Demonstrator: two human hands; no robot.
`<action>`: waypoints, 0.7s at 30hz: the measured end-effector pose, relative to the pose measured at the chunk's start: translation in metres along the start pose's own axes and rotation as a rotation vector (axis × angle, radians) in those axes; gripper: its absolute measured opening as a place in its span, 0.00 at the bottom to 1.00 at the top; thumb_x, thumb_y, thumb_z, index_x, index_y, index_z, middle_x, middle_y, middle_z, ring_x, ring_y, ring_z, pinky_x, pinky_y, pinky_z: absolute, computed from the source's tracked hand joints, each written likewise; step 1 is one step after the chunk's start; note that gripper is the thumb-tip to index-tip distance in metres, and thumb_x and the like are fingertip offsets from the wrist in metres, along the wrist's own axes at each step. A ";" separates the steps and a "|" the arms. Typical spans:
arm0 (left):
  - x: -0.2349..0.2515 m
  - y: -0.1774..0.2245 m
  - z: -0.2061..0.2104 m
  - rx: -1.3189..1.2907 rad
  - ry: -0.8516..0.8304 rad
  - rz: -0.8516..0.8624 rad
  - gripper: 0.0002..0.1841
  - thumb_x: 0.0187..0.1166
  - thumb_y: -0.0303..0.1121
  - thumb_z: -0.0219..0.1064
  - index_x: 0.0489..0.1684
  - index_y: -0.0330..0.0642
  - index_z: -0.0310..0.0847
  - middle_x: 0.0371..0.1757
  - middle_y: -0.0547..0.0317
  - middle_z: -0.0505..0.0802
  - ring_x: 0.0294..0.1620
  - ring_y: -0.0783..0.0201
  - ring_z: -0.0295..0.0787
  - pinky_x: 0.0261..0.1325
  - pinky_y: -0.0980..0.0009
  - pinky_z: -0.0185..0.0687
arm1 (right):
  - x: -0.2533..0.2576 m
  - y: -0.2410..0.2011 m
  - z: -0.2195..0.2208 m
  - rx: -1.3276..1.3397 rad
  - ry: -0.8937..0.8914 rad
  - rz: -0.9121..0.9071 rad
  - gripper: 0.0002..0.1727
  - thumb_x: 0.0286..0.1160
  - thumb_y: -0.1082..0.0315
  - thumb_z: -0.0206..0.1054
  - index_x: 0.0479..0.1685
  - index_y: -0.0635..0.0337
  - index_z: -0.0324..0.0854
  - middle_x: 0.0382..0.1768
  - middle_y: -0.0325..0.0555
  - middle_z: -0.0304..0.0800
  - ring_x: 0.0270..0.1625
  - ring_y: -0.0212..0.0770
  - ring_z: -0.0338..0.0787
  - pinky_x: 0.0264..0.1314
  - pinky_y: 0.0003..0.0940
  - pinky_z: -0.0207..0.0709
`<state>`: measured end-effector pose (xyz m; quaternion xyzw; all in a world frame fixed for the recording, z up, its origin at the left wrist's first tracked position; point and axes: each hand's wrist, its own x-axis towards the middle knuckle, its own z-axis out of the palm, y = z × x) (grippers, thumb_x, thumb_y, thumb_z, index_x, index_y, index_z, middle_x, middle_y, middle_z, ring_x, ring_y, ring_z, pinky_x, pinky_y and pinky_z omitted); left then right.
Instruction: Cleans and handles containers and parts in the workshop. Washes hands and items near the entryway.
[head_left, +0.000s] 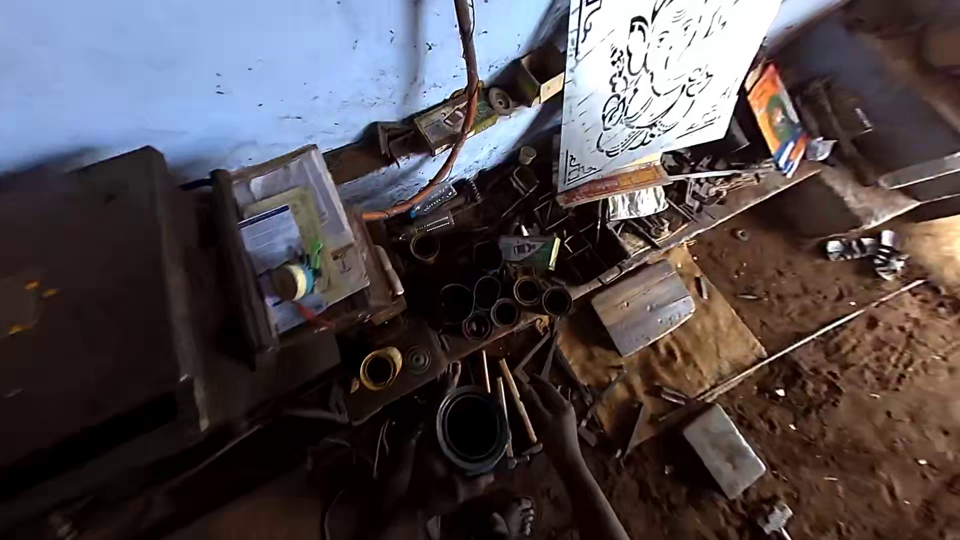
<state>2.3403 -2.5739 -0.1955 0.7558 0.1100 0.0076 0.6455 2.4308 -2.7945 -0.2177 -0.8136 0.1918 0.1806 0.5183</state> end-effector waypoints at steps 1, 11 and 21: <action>0.015 -0.011 0.000 -0.003 0.045 0.033 0.69 0.27 0.47 0.97 0.78 0.18 0.60 0.71 0.40 0.86 0.73 0.64 0.83 0.81 0.68 0.77 | 0.032 0.004 0.006 0.024 -0.017 0.061 0.29 0.77 0.56 0.73 0.73 0.66 0.80 0.50 0.47 0.97 0.48 0.39 0.97 0.56 0.43 0.90; 0.141 -0.147 0.006 0.365 0.311 -0.071 0.68 0.39 0.61 0.91 0.74 0.12 0.63 0.66 0.29 0.88 0.73 0.55 0.85 0.83 0.61 0.73 | 0.355 0.076 0.103 -0.221 0.029 0.075 0.73 0.43 0.51 0.94 0.95 0.56 0.46 0.82 0.62 0.72 0.80 0.61 0.77 0.79 0.64 0.71; 0.224 -0.193 0.007 0.194 0.137 -0.073 0.24 0.66 0.36 0.82 0.53 0.25 0.85 0.51 0.54 0.96 0.59 0.77 0.90 0.68 0.77 0.84 | 0.459 0.103 0.130 -0.169 -0.017 -0.192 0.62 0.32 0.57 0.95 0.84 0.54 0.68 0.70 0.57 0.84 0.71 0.53 0.85 0.73 0.59 0.79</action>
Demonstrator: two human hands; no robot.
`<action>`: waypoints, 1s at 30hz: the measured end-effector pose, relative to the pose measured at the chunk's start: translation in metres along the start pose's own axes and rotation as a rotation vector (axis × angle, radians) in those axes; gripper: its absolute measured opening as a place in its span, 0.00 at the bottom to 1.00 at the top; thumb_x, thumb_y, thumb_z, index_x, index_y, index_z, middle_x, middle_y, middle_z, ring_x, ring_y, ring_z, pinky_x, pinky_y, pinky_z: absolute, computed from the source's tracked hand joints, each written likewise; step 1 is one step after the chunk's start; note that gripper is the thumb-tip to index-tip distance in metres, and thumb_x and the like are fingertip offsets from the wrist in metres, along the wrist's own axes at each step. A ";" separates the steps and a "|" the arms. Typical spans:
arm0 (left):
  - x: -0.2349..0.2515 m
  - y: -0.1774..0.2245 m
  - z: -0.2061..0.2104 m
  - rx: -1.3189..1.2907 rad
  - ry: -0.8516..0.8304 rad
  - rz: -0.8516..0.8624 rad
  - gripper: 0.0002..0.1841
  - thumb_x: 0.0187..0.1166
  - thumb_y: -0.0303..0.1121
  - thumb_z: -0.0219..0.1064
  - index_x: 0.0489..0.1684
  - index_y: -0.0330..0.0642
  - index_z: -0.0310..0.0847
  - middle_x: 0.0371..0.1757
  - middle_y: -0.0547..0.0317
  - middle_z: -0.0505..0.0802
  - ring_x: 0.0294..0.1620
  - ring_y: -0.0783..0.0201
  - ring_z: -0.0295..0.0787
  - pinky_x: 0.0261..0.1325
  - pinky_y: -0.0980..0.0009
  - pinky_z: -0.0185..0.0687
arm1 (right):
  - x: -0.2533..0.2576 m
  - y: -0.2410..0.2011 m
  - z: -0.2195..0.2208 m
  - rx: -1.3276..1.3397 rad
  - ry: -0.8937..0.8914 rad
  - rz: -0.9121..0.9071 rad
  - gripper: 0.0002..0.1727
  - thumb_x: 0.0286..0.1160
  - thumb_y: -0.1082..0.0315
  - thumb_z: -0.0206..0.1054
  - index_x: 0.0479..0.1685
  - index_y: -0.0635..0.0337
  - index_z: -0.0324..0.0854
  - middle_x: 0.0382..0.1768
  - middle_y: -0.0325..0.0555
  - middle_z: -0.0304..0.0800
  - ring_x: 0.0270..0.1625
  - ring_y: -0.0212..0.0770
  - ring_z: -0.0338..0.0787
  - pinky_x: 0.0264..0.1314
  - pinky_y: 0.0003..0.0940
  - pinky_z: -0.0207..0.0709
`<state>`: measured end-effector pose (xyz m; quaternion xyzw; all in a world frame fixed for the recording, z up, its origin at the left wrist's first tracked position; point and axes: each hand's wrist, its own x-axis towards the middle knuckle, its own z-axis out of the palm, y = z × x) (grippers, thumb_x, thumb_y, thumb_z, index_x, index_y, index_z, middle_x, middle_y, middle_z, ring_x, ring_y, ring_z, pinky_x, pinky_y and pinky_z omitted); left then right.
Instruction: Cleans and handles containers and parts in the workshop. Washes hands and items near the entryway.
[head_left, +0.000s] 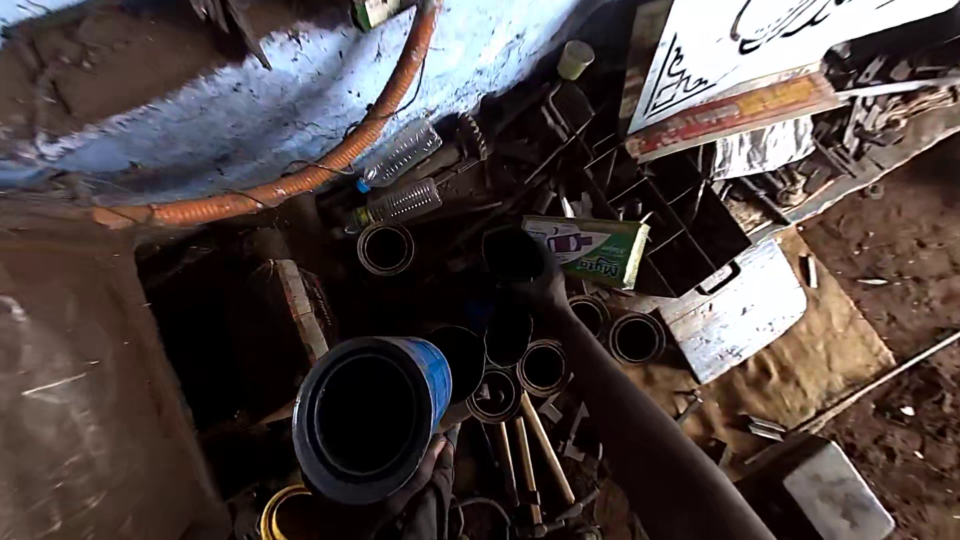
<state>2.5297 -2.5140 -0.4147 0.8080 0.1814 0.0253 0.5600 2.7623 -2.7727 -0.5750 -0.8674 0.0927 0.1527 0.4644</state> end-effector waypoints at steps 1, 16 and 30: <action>0.011 0.011 0.002 -0.031 -0.009 -0.041 0.22 0.65 0.34 0.82 0.51 0.25 0.86 0.49 0.56 0.96 0.57 0.79 0.90 0.67 0.79 0.84 | 0.004 0.004 0.001 0.082 0.056 -0.044 0.59 0.33 0.60 0.94 0.82 0.57 0.70 0.69 0.55 0.85 0.70 0.48 0.86 0.73 0.54 0.81; 0.072 -0.031 0.027 0.017 0.223 0.291 0.50 0.43 0.50 0.93 0.68 0.31 0.73 0.59 0.57 0.92 0.64 0.70 0.88 0.73 0.68 0.84 | 0.035 0.002 0.031 0.366 0.154 0.091 0.56 0.15 0.68 0.93 0.67 0.56 0.75 0.53 0.45 0.92 0.56 0.39 0.92 0.60 0.43 0.89; 0.156 -0.046 0.079 0.061 0.067 0.543 0.56 0.39 0.58 0.90 0.72 0.32 0.73 0.64 0.49 0.90 0.69 0.66 0.85 0.77 0.64 0.80 | -0.073 -0.023 -0.096 0.567 0.134 -0.318 0.31 0.39 0.43 0.92 0.48 0.37 0.87 0.42 0.19 0.94 0.48 0.19 0.91 0.53 0.25 0.89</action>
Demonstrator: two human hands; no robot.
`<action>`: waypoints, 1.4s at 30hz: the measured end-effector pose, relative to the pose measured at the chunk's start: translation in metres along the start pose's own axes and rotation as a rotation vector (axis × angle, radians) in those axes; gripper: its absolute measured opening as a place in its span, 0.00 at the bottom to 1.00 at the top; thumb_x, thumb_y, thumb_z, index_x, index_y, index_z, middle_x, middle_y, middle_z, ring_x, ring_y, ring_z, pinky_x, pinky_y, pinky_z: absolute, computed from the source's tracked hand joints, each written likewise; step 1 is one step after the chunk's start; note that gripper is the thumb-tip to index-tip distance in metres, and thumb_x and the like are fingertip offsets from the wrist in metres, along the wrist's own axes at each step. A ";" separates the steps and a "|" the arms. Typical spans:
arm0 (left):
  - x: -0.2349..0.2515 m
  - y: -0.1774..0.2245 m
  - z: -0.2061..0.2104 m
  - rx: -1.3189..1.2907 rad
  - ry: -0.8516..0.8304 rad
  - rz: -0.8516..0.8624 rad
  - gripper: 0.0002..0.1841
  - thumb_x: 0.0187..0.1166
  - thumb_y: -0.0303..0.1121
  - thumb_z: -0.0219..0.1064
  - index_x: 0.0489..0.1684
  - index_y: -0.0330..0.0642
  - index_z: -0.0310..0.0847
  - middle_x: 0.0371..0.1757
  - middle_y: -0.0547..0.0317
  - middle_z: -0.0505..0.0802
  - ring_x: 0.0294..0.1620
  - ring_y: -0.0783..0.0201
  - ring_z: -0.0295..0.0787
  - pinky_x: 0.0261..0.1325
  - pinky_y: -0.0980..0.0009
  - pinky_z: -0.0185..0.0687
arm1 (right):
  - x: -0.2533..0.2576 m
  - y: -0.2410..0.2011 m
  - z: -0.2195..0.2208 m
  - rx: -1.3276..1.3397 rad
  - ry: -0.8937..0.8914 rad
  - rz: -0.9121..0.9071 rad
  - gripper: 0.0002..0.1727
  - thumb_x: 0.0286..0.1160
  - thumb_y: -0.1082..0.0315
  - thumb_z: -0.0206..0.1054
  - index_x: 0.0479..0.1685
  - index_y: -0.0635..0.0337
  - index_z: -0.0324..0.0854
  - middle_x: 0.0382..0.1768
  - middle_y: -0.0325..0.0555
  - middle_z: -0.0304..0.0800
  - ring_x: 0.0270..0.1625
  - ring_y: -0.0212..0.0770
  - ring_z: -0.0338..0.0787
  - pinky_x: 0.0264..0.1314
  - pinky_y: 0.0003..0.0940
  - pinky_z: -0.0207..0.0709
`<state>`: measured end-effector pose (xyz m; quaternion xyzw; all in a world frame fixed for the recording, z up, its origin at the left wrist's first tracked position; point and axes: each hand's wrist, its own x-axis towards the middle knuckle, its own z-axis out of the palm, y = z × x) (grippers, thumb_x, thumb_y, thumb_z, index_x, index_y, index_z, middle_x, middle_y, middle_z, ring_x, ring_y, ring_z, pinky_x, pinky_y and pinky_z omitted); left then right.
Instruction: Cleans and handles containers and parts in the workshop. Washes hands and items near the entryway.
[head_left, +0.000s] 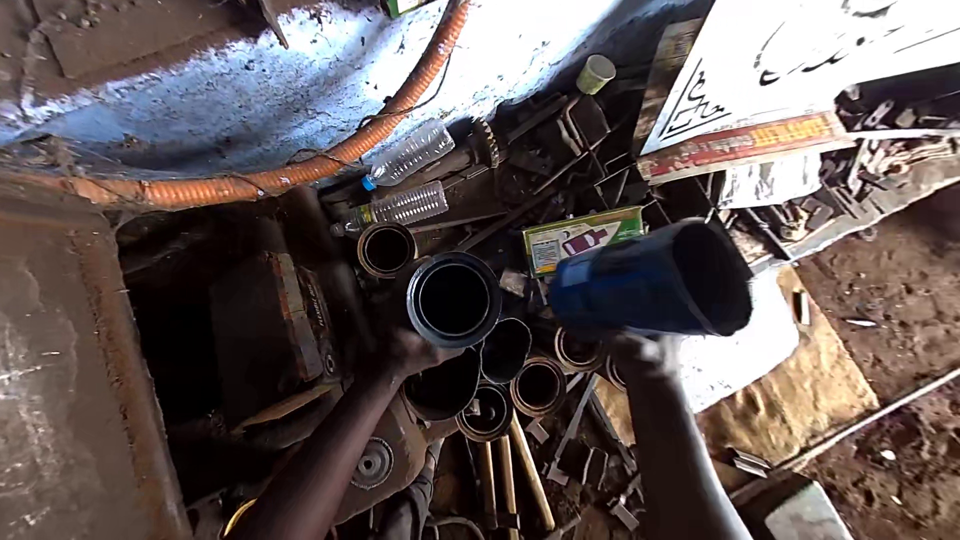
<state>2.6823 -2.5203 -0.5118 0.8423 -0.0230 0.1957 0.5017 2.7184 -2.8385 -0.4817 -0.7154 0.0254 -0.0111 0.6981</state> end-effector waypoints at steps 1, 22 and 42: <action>0.004 -0.003 0.006 -0.041 -0.028 0.009 0.58 0.40 0.57 0.90 0.75 0.32 0.71 0.67 0.49 0.88 0.72 0.65 0.83 0.80 0.64 0.78 | 0.003 0.007 -0.002 -0.075 -0.030 -0.026 0.37 0.35 0.41 0.92 0.51 0.41 0.85 0.43 0.21 0.94 0.50 0.20 0.91 0.54 0.27 0.89; 0.021 -0.009 0.101 -0.016 -0.072 0.069 0.51 0.35 0.51 0.89 0.70 0.36 0.78 0.68 0.43 0.88 0.73 0.50 0.82 0.78 0.49 0.75 | 0.058 -0.112 0.007 -1.372 -0.502 -0.325 0.61 0.24 0.33 0.83 0.78 0.45 0.79 0.64 0.51 0.88 0.63 0.60 0.87 0.54 0.67 0.79; 0.026 0.000 0.111 -0.030 -0.050 0.096 0.53 0.30 0.55 0.87 0.67 0.33 0.80 0.65 0.41 0.90 0.72 0.47 0.83 0.78 0.47 0.74 | 0.057 -0.145 0.054 -1.869 -0.609 -0.692 0.55 0.33 0.50 0.91 0.80 0.29 0.76 0.67 0.67 0.81 0.68 0.68 0.81 0.48 0.59 0.74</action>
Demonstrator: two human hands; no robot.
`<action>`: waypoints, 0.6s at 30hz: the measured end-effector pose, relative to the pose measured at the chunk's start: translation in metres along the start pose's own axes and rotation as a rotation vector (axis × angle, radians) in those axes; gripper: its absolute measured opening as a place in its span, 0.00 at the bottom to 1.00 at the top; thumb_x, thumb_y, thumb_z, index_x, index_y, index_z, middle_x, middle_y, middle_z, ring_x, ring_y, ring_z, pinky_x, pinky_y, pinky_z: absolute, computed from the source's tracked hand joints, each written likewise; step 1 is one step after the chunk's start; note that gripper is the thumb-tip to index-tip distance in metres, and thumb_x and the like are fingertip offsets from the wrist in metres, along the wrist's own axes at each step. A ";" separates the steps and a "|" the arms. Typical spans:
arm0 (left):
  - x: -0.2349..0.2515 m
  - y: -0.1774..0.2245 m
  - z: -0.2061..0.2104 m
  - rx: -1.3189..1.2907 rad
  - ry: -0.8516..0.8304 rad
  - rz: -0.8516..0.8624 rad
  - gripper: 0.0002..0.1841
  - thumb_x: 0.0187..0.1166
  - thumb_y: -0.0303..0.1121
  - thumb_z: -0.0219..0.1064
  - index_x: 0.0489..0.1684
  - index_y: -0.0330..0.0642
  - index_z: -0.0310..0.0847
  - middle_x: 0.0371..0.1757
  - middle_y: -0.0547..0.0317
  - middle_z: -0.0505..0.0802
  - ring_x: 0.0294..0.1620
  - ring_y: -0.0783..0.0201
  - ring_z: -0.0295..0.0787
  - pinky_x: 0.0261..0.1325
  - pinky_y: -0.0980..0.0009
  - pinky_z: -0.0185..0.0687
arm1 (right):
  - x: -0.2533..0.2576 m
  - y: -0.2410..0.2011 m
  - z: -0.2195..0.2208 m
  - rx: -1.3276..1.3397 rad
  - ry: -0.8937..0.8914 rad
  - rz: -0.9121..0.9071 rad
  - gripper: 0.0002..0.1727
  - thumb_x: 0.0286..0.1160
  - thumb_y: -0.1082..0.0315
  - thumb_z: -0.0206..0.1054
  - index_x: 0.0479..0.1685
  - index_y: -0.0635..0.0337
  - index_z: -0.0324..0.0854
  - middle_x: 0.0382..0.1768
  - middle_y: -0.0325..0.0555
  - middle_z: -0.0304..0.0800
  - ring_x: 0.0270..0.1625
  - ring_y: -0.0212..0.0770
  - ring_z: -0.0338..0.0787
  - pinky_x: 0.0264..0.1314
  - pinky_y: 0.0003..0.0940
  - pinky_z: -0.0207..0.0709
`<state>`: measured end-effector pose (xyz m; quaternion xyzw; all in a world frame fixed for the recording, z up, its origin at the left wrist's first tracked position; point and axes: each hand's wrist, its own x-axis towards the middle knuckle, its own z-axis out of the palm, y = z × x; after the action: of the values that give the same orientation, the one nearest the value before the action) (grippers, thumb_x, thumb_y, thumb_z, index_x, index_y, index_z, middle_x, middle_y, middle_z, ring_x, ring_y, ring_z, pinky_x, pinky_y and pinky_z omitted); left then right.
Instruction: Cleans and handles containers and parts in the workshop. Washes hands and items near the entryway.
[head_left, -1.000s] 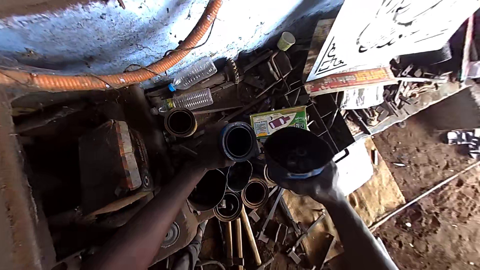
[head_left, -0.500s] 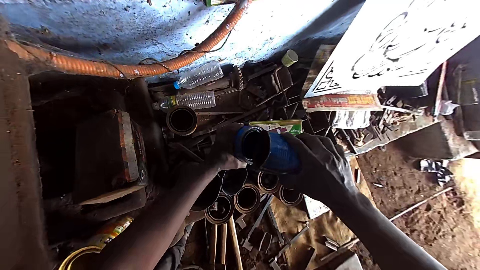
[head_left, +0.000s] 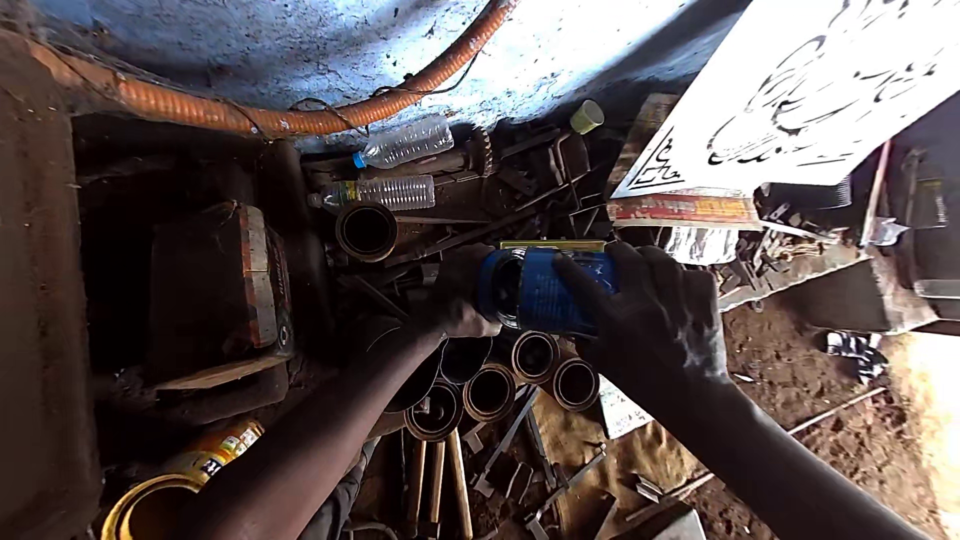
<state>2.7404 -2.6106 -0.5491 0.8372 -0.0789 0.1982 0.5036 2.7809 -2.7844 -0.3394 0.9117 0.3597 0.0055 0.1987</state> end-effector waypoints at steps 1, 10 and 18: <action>-0.001 0.001 0.001 -0.008 0.007 -0.008 0.55 0.30 0.56 0.87 0.68 0.33 0.80 0.65 0.41 0.90 0.73 0.48 0.83 0.79 0.48 0.74 | 0.002 -0.001 -0.003 -0.018 -0.004 -0.010 0.55 0.34 0.50 0.92 0.80 0.29 0.76 0.67 0.67 0.81 0.68 0.68 0.81 0.49 0.59 0.74; -0.012 0.003 0.005 -0.059 0.079 -0.040 0.58 0.29 0.57 0.87 0.70 0.31 0.77 0.66 0.40 0.88 0.72 0.49 0.82 0.80 0.53 0.73 | 0.004 -0.019 -0.023 -0.203 0.102 -0.132 0.43 0.63 0.84 0.71 0.81 0.33 0.77 0.70 0.69 0.78 0.71 0.68 0.80 0.50 0.55 0.74; -0.020 0.010 -0.004 -0.099 0.104 -0.033 0.59 0.27 0.55 0.88 0.72 0.32 0.74 0.67 0.41 0.87 0.72 0.52 0.82 0.80 0.55 0.73 | -0.004 -0.017 -0.026 -0.179 0.120 -0.153 0.40 0.66 0.77 0.73 0.82 0.34 0.76 0.75 0.71 0.75 0.74 0.69 0.78 0.52 0.58 0.73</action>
<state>2.7177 -2.6135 -0.5480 0.8010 -0.0483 0.2290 0.5511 2.7633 -2.7665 -0.3208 0.8583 0.4375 0.0772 0.2571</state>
